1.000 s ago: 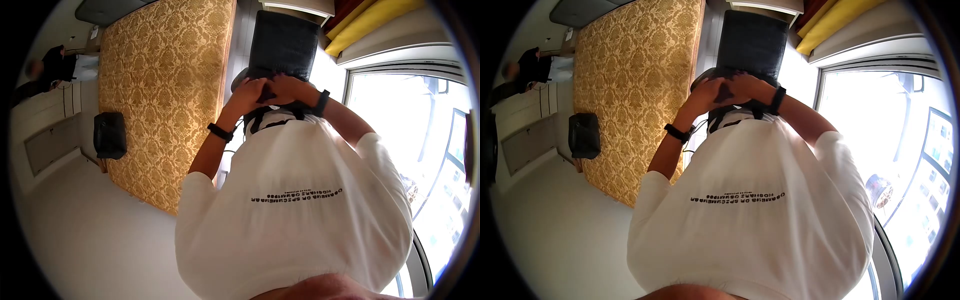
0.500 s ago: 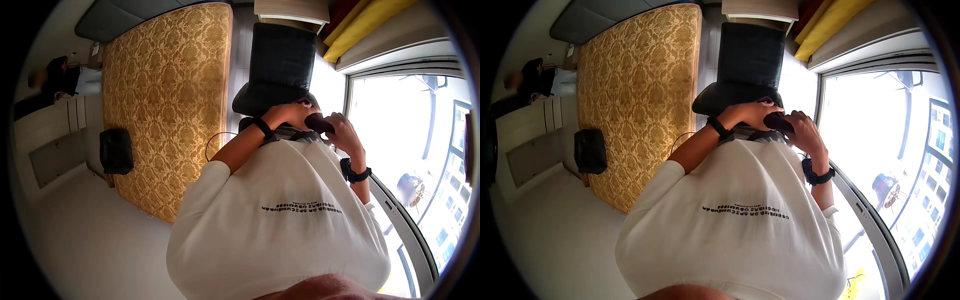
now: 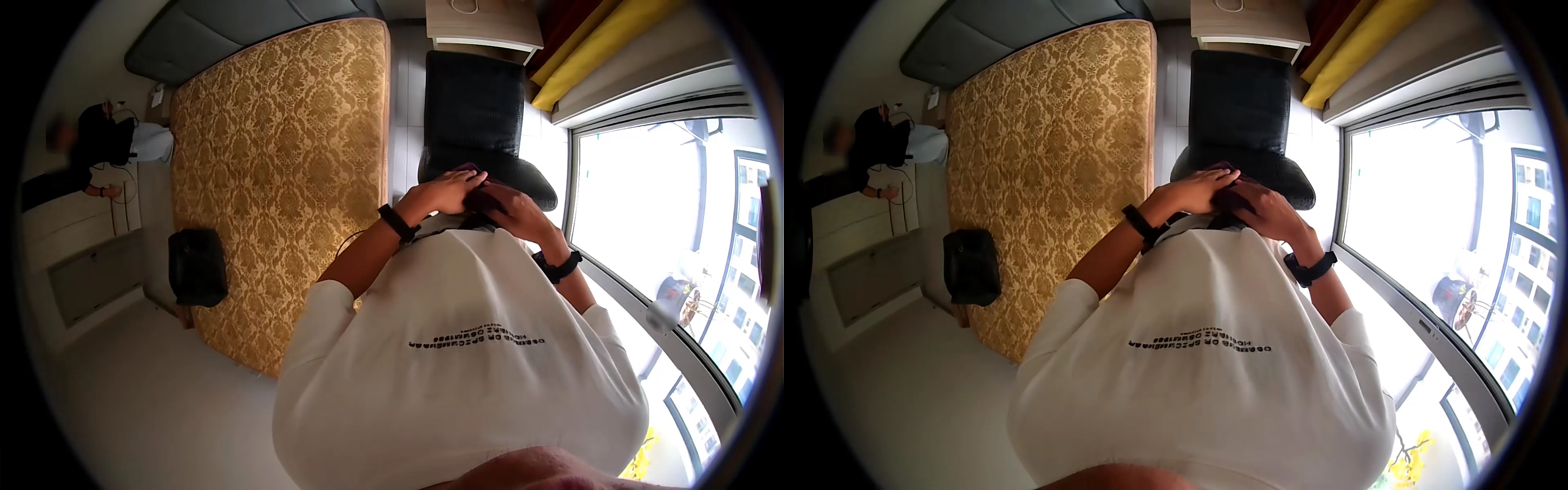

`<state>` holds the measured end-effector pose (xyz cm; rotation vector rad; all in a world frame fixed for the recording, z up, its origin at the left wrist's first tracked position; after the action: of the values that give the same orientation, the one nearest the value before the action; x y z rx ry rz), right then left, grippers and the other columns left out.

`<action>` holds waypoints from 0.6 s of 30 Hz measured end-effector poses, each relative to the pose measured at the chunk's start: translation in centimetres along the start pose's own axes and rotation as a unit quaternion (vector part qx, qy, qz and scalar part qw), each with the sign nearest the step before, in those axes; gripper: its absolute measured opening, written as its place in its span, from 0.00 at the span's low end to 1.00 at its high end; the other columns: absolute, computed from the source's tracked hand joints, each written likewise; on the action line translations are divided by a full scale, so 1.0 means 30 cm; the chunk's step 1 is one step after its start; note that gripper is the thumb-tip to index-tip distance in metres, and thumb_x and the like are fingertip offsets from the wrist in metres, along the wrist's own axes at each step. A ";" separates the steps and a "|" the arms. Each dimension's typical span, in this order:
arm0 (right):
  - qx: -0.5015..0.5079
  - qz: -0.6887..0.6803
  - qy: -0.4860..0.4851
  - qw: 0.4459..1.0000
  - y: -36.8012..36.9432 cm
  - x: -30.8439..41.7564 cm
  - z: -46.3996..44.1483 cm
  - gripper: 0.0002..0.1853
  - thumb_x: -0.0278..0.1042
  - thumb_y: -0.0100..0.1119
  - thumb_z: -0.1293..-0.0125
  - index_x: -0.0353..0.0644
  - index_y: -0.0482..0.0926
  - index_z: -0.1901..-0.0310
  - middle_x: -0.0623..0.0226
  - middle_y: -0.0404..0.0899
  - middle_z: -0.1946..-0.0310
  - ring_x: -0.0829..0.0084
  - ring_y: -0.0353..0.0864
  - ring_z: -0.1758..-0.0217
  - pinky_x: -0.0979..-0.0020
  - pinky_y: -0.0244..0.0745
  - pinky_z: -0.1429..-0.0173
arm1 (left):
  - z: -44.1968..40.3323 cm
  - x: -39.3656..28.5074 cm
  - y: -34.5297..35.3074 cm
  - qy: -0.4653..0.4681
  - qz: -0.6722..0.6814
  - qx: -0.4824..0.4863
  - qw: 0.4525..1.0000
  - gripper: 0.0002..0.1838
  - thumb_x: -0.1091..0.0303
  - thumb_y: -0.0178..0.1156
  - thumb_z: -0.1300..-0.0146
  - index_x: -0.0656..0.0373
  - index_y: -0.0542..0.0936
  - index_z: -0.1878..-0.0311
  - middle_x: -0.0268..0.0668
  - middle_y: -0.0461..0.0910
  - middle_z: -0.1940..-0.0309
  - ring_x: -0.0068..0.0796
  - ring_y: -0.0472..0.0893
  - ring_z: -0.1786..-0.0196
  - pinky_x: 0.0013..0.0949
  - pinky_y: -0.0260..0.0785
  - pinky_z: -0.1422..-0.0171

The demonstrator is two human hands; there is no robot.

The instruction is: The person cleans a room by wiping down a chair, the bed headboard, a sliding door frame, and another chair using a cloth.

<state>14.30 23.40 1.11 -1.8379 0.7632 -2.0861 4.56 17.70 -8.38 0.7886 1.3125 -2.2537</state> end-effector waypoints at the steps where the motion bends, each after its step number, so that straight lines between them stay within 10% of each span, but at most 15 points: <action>1: 0.000 0.002 0.000 1.000 0.021 0.005 -0.026 0.23 0.36 0.62 0.35 0.34 0.77 0.41 0.47 0.80 0.46 0.49 0.80 0.43 0.59 0.76 0.40 | 0.040 0.027 -0.023 -0.004 -0.007 -0.018 1.000 0.44 0.68 0.62 0.39 0.57 0.53 0.21 0.52 0.61 0.25 0.46 0.58 0.21 0.40 0.53 0.19; 7: 0.090 0.134 -0.058 0.985 0.245 0.100 -0.203 0.35 0.55 0.55 0.28 0.47 0.61 0.25 0.55 0.61 0.25 0.56 0.55 0.20 0.55 0.51 0.19 | 0.344 0.148 -0.220 -0.093 0.064 -0.037 0.993 0.39 0.79 0.54 0.41 0.61 0.58 0.24 0.55 0.64 0.28 0.49 0.65 0.25 0.42 0.60 0.23; 12: 0.086 0.134 -0.076 0.984 0.240 0.001 -0.216 0.34 0.56 0.54 0.28 0.53 0.61 0.25 0.56 0.58 0.24 0.55 0.59 0.22 0.56 0.57 0.21 | 0.436 0.249 -0.161 -0.022 0.222 -0.146 0.964 0.36 0.77 0.57 0.42 0.64 0.64 0.27 0.58 0.69 0.32 0.52 0.68 0.28 0.43 0.63 0.26; 15: 0.094 0.167 0.035 0.981 0.136 -0.098 -0.133 0.33 0.49 0.59 0.31 0.52 0.65 0.27 0.54 0.65 0.27 0.53 0.70 0.29 0.58 0.66 0.26 | 0.399 0.249 -0.245 -0.022 0.044 -0.306 0.951 0.31 0.74 0.55 0.38 0.61 0.68 0.29 0.56 0.74 0.36 0.54 0.71 0.31 0.45 0.64 0.28; 18: 0.068 0.099 0.037 0.992 0.088 -0.146 -0.063 0.29 0.37 0.59 0.35 0.48 0.72 0.31 0.50 0.72 0.33 0.53 0.71 0.30 0.60 0.68 0.27 | 0.256 0.189 -0.232 -0.040 0.106 -0.228 0.967 0.30 0.74 0.52 0.39 0.59 0.69 0.30 0.53 0.75 0.37 0.55 0.73 0.34 0.46 0.65 0.29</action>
<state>12.79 23.88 -4.10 -1.5549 0.7681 -2.0336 -5.93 13.81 -4.55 0.6265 1.5450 -1.7064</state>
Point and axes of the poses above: each hand's wrist, its own z-axis away from the middle knuckle, its own y-axis out of the palm, x = y × z, the point moved 8 cm from there along -z, towards the middle knuckle
